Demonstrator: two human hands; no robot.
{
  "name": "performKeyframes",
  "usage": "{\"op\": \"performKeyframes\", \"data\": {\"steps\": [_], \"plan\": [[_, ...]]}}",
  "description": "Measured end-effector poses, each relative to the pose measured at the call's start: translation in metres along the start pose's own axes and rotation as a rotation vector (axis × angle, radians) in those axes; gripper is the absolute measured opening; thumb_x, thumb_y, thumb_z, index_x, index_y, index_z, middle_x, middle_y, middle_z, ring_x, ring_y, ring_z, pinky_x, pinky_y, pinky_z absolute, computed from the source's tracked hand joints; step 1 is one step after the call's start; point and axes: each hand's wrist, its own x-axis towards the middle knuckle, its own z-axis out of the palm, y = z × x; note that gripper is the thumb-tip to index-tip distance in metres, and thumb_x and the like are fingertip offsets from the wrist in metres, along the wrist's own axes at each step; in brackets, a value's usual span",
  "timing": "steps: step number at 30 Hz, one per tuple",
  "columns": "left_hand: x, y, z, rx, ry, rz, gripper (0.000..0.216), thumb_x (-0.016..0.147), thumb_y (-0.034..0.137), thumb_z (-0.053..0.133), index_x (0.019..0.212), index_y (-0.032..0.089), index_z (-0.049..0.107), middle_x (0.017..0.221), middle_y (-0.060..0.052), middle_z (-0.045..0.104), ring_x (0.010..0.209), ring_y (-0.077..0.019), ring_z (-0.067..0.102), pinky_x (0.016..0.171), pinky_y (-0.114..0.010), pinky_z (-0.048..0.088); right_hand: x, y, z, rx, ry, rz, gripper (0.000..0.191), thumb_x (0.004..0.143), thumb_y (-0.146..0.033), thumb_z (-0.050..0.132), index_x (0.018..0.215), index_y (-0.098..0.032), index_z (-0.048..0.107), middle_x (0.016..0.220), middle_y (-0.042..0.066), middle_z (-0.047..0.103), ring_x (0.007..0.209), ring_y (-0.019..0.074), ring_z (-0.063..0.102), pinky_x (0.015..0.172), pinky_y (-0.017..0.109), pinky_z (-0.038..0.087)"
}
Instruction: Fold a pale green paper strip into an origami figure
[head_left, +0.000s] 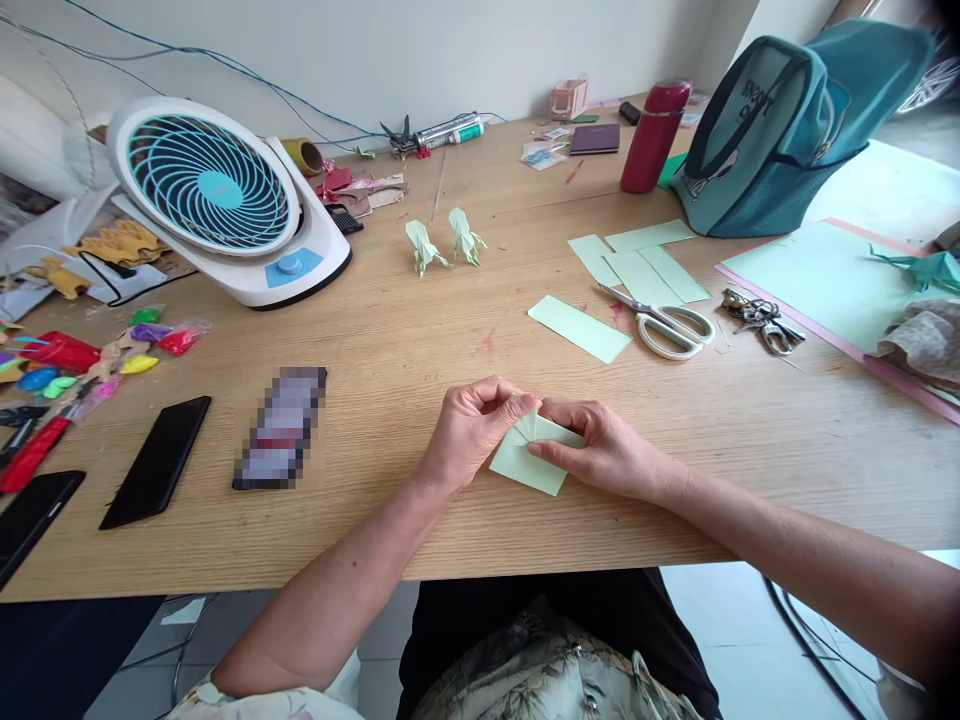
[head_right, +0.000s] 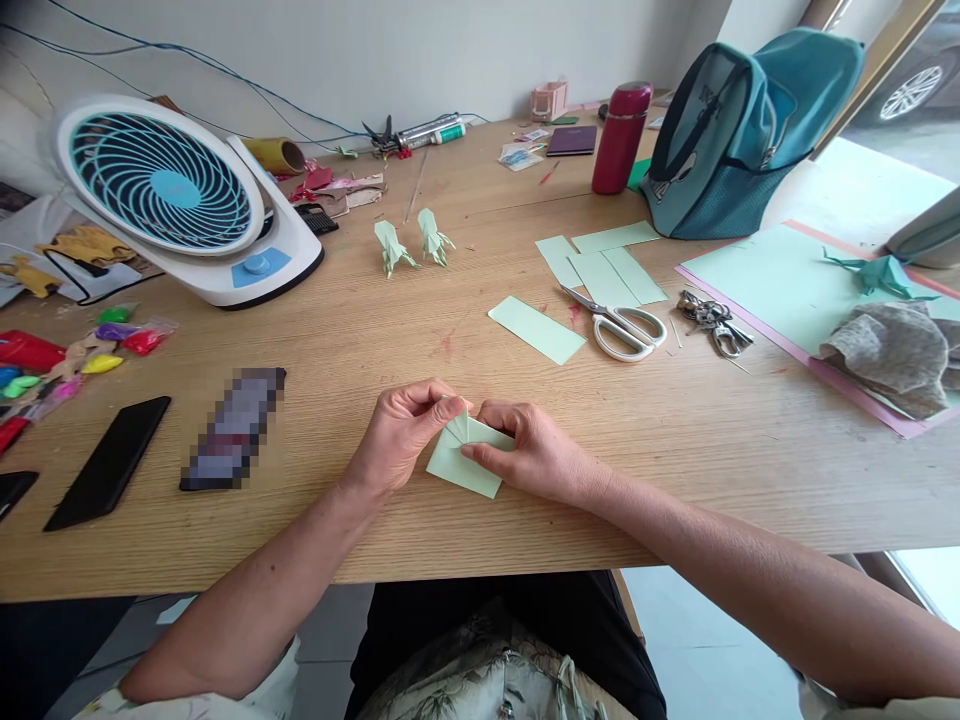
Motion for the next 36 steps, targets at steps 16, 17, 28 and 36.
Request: {"op": "performKeyframes", "data": {"steps": [16,17,28,36], "plan": [[0.0,-0.004,-0.003,0.084,-0.108,-0.022,0.035,0.083,0.05,0.073,0.076,0.017,0.064,0.068,0.001,0.055,0.062,-0.0105,0.046,0.058,-0.023,0.037,0.004,0.002,-0.005,0.229,0.135,0.122,0.037,0.08,-0.054,0.072,0.085,-0.017,0.068,0.078,0.003,0.066,0.072,0.0187,0.058,0.064,0.031,0.046],[0.001,-0.005,-0.002,0.09,-0.093,-0.016,0.034,0.08,0.047,0.077,0.075,0.017,0.063,0.069,0.002,0.054,0.063,-0.0104,0.046,0.059,-0.023,0.037,0.004,0.002,-0.005,0.232,0.145,0.123,0.038,0.079,-0.055,0.072,0.084,-0.017,0.068,0.078,0.004,0.066,0.072,0.0189,0.058,0.063,0.03,0.046],[0.005,-0.003,-0.005,-0.043,0.076,-0.055,0.034,0.079,0.042,0.077,0.07,0.016,0.057,0.067,0.003,0.053,0.064,-0.0092,0.045,0.061,-0.022,0.038,0.007,0.005,-0.003,0.346,0.089,0.121,0.036,0.08,-0.055,0.072,0.083,-0.019,0.066,0.078,0.003,0.068,0.074,0.0188,0.06,0.067,0.031,0.046],[0.007,-0.005,-0.007,-0.075,0.042,-0.031,0.026,0.08,0.04,0.078,0.082,0.017,0.066,0.075,0.001,0.06,0.07,-0.0105,0.054,0.067,-0.022,0.045,0.008,0.013,-0.002,0.373,0.126,0.088,0.033,0.08,-0.053,0.073,0.086,-0.02,0.071,0.087,0.004,0.073,0.081,0.0206,0.064,0.076,0.035,0.051]]}}
